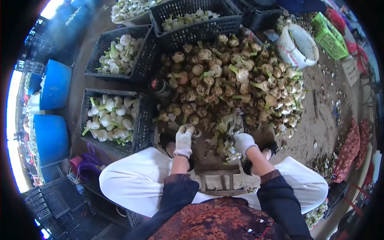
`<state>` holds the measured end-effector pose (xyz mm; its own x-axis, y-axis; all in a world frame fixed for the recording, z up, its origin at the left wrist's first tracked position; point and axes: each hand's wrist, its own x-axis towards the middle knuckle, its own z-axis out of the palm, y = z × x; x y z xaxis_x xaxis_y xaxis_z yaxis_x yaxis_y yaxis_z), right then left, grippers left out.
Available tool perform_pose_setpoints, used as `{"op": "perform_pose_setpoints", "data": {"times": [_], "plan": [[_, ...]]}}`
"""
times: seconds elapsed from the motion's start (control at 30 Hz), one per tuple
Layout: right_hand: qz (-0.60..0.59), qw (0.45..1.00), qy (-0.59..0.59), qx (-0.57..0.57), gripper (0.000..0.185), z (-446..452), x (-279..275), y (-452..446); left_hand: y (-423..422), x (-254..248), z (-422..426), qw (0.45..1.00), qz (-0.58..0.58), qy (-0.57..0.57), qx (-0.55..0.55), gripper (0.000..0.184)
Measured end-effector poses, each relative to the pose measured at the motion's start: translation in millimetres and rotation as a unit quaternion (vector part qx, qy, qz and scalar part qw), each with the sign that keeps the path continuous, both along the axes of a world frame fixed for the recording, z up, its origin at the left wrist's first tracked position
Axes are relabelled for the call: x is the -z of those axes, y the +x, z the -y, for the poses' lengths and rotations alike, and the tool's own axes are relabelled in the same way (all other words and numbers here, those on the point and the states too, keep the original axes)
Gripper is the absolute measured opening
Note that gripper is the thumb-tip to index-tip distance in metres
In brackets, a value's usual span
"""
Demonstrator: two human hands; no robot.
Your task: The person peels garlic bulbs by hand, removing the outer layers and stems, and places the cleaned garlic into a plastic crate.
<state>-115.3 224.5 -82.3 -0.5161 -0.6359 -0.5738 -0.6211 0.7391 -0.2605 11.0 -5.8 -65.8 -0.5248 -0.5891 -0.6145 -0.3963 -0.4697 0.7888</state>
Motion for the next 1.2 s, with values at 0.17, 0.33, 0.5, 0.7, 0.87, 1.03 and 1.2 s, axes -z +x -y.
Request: {"op": "perform_pose_setpoints", "data": {"times": [0.17,0.33,0.5,0.7,0.87,1.03,1.2], "plan": [[-0.048,0.973,-0.194,0.113,0.022,91.5,29.8,-12.6,1.2,27.7,-11.7,0.994,-0.033,-0.094,0.052,0.017],[-0.015,0.980,-0.098,0.173,0.024,183.6,60.9,-16.7,4.5,35.0,-15.8,0.978,0.047,-0.142,0.148,0.031],[-0.014,0.975,-0.089,0.201,0.029,181.1,53.8,-16.8,12.1,56.3,-16.1,0.969,0.091,-0.118,0.196,0.030],[0.052,0.949,-0.143,0.277,0.039,103.6,5.1,23.8,12.6,79.0,-23.0,0.970,-0.014,-0.140,0.200,0.061],[0.204,0.805,-0.432,0.351,0.043,64.6,-81.7,45.5,3.9,31.3,-30.8,0.974,-0.169,0.007,0.148,0.060],[0.307,0.780,-0.437,0.326,0.035,51.4,-85.2,39.7,3.6,-55.6,-54.6,0.899,-0.182,-0.289,0.275,0.062],[0.352,0.764,-0.408,0.354,0.027,40.6,-98.9,39.0,12.9,-78.0,-61.8,0.895,-0.139,-0.291,0.307,0.065]]}}
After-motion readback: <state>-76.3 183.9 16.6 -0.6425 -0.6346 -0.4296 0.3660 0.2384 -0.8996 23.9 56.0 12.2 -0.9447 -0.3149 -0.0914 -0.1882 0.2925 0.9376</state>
